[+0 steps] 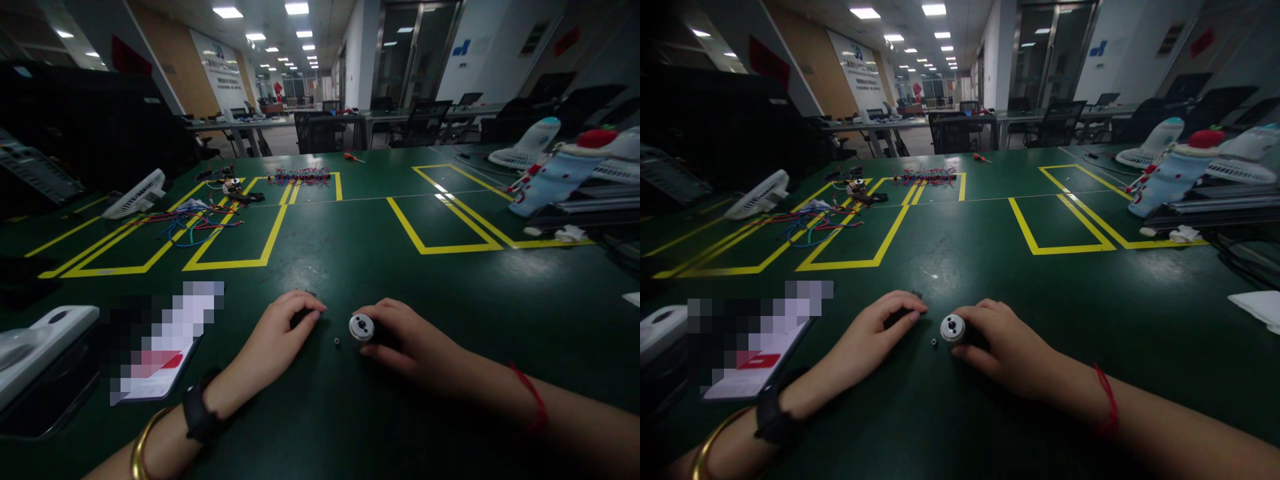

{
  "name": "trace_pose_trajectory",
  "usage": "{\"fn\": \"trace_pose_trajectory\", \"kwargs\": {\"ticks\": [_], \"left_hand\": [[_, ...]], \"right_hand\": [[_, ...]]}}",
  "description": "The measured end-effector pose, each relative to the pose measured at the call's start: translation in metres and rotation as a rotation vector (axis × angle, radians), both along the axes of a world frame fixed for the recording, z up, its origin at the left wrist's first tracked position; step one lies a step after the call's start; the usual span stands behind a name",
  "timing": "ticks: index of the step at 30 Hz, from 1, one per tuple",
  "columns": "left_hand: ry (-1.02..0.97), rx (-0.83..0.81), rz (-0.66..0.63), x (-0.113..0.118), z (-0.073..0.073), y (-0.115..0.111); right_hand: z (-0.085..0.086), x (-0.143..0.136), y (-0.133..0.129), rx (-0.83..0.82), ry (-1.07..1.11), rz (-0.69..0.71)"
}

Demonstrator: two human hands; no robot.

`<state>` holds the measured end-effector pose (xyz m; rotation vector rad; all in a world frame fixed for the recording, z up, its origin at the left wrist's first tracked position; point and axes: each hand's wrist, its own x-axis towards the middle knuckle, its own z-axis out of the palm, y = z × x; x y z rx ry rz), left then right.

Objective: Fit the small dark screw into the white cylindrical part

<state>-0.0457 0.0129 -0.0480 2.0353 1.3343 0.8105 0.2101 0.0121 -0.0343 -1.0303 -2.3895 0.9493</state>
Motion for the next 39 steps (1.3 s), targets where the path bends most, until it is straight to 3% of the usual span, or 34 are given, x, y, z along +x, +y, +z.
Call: {"fn": "trace_pose_trajectory", "kwargs": {"ticks": [9,18,23,26,29,39], "left_hand": [[0.052,-0.008,-0.038,0.0,0.002,-0.003],[0.229,0.026,-0.118,0.007,0.011,-0.011],[-0.031,0.029,-0.062,0.02,0.019,-0.012],[-0.148,0.11,-0.03,0.029,0.03,-0.014],[-0.145,0.127,-0.073,0.037,0.036,-0.016],[-0.03,0.078,-0.133,0.04,0.035,-0.021]], "right_hand": [[0.0,0.0,0.0,0.004,0.011,0.0],[-0.001,-0.001,-0.001,0.025,0.015,0.0],[0.001,-0.002,0.0,0.032,0.019,0.018],[0.0,-0.002,0.0,0.047,0.019,0.025],[-0.002,-0.003,0.0,0.06,0.011,0.011],[0.0,-0.004,0.0,0.07,0.008,0.024]]}}
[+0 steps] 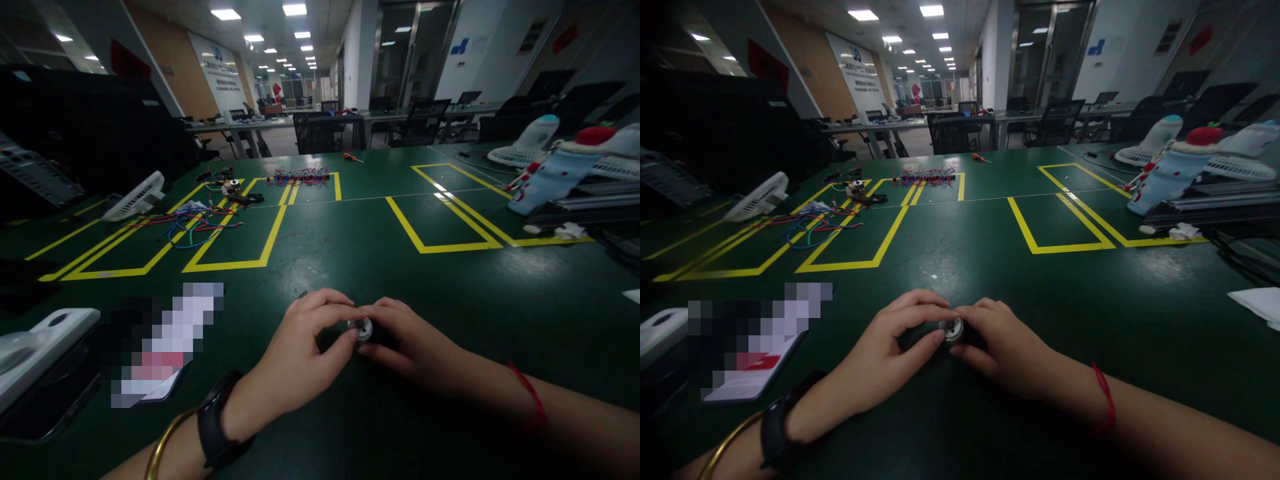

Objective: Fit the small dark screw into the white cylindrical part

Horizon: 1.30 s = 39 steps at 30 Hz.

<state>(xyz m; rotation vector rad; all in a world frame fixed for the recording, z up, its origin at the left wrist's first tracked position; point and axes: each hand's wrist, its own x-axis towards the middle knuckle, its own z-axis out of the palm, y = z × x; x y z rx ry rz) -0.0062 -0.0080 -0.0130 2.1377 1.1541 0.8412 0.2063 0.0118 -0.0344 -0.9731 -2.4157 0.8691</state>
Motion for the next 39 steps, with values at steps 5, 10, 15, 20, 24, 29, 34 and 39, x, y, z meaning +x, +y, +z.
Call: {"fn": "trace_pose_trajectory", "kwargs": {"ticks": [5,10,15,20,24,29,34,39], "left_hand": [[-0.127,-0.116,0.141,-0.013,-0.011,0.006],[-0.285,-0.346,0.263,-0.034,-0.027,0.025],[-0.375,-0.387,0.303,-0.039,-0.03,0.031],[-0.379,-0.398,0.301,-0.037,-0.029,0.029],[-0.373,-0.391,0.3,-0.035,-0.024,0.027],[-0.231,-0.226,0.149,-0.021,-0.008,0.016],[-0.172,-0.098,-0.018,0.0,-0.002,0.007],[-0.188,-0.081,0.029,0.003,0.003,0.007]], "right_hand": [[0.0,0.002,0.0,-0.039,-0.006,-0.006],[0.001,0.002,-0.001,-0.062,-0.002,-0.022],[0.003,0.002,-0.001,-0.08,-0.01,-0.018],[0.003,0.002,0.0,-0.084,-0.005,-0.029],[0.003,0.001,0.0,-0.079,-0.003,-0.018],[0.001,0.001,0.0,-0.039,-0.001,-0.011],[0.0,-0.001,0.0,0.012,-0.011,0.013],[0.001,-0.002,-0.001,0.016,-0.028,0.01]]}}
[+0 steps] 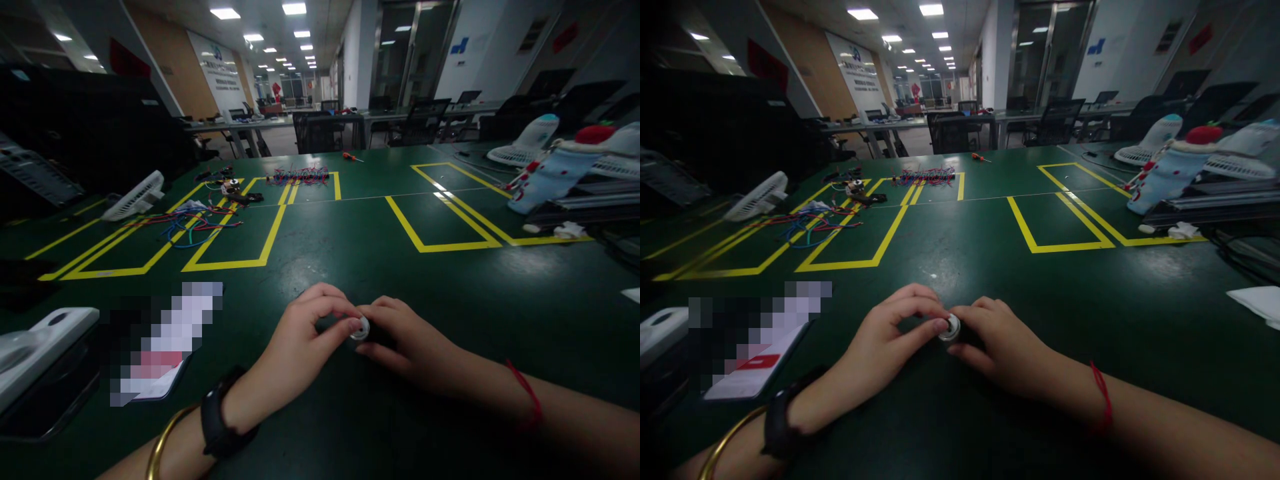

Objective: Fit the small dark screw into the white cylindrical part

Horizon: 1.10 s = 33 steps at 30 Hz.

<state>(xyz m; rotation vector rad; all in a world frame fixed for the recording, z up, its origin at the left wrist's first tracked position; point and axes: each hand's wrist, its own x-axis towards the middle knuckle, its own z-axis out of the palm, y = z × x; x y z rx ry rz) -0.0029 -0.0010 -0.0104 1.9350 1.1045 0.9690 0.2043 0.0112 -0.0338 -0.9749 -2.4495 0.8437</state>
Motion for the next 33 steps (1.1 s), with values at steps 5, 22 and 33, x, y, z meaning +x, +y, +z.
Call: {"fn": "trace_pose_trajectory", "kwargs": {"ticks": [5,22,33], "left_hand": [[-0.042,0.042,0.13,-0.017,-0.003,0.006],[0.283,-0.011,-0.005,-0.035,-0.033,0.006],[0.117,-0.166,0.304,-0.056,-0.034,0.026]], "right_hand": [[0.0,0.001,0.0,-0.027,0.002,-0.017],[0.001,0.003,0.001,-0.067,-0.006,-0.025],[0.003,0.008,0.0,-0.114,0.008,-0.024]]}}
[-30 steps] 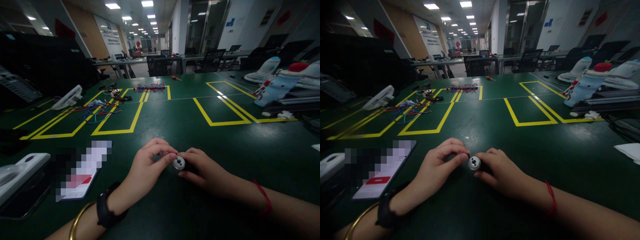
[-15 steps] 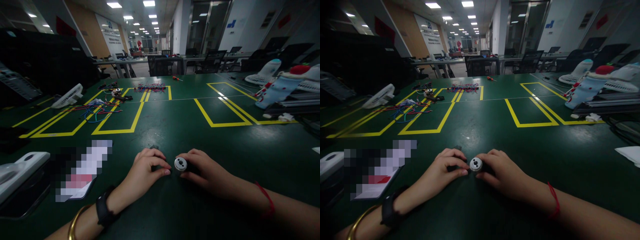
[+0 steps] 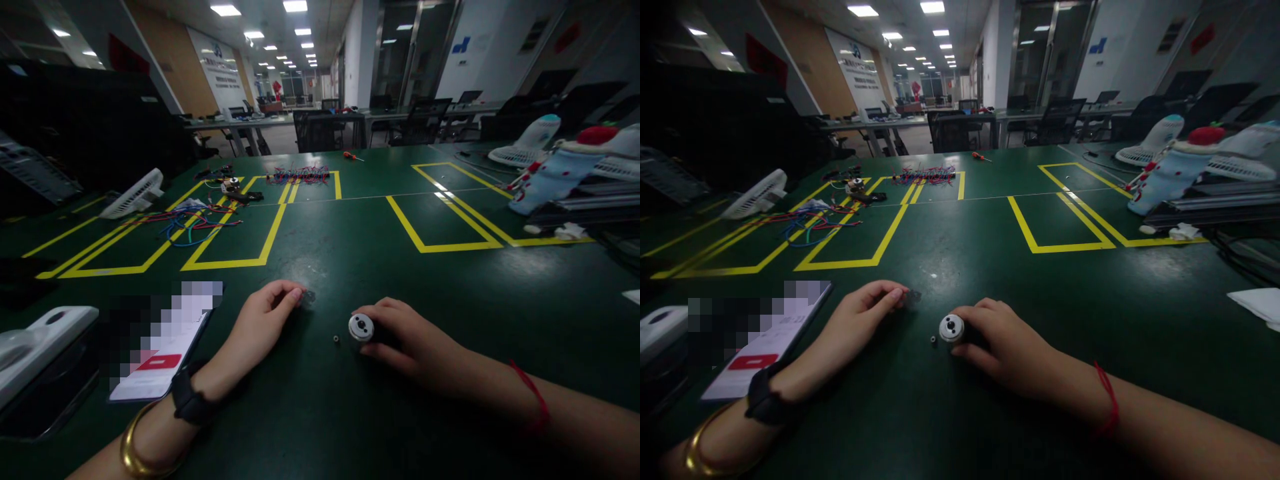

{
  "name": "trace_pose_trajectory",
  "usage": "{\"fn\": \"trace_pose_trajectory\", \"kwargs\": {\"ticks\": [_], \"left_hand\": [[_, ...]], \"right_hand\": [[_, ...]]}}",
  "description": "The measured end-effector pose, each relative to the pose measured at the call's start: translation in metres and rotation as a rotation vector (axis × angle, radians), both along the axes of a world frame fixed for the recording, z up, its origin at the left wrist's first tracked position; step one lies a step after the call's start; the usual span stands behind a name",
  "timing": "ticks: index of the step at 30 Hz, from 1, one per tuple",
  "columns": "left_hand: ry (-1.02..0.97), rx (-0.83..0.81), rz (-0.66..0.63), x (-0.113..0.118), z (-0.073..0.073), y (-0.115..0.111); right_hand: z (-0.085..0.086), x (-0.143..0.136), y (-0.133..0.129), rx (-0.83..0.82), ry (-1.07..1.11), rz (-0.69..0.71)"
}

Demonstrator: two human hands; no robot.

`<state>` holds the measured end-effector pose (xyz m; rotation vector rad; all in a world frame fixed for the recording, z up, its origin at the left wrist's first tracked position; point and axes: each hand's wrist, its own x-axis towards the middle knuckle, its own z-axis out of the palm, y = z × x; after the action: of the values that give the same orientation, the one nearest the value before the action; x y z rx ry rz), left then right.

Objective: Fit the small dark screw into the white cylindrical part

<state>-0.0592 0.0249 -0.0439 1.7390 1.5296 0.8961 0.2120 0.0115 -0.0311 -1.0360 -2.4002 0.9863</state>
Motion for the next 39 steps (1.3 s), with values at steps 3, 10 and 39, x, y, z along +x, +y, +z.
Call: {"fn": "trace_pose_trajectory", "kwargs": {"ticks": [3,10,39], "left_hand": [[0.016,-0.005,-0.029,0.002,0.0,-0.002],[0.194,0.087,-0.317,0.013,0.008,-0.018],[-0.009,0.206,-0.317,0.059,0.032,-0.028]], "right_hand": [[-0.001,0.001,-0.001,0.005,0.014,-0.003],[-0.004,0.001,-0.001,0.038,0.048,-0.018],[-0.009,-0.006,-0.001,0.128,0.054,0.002]]}}
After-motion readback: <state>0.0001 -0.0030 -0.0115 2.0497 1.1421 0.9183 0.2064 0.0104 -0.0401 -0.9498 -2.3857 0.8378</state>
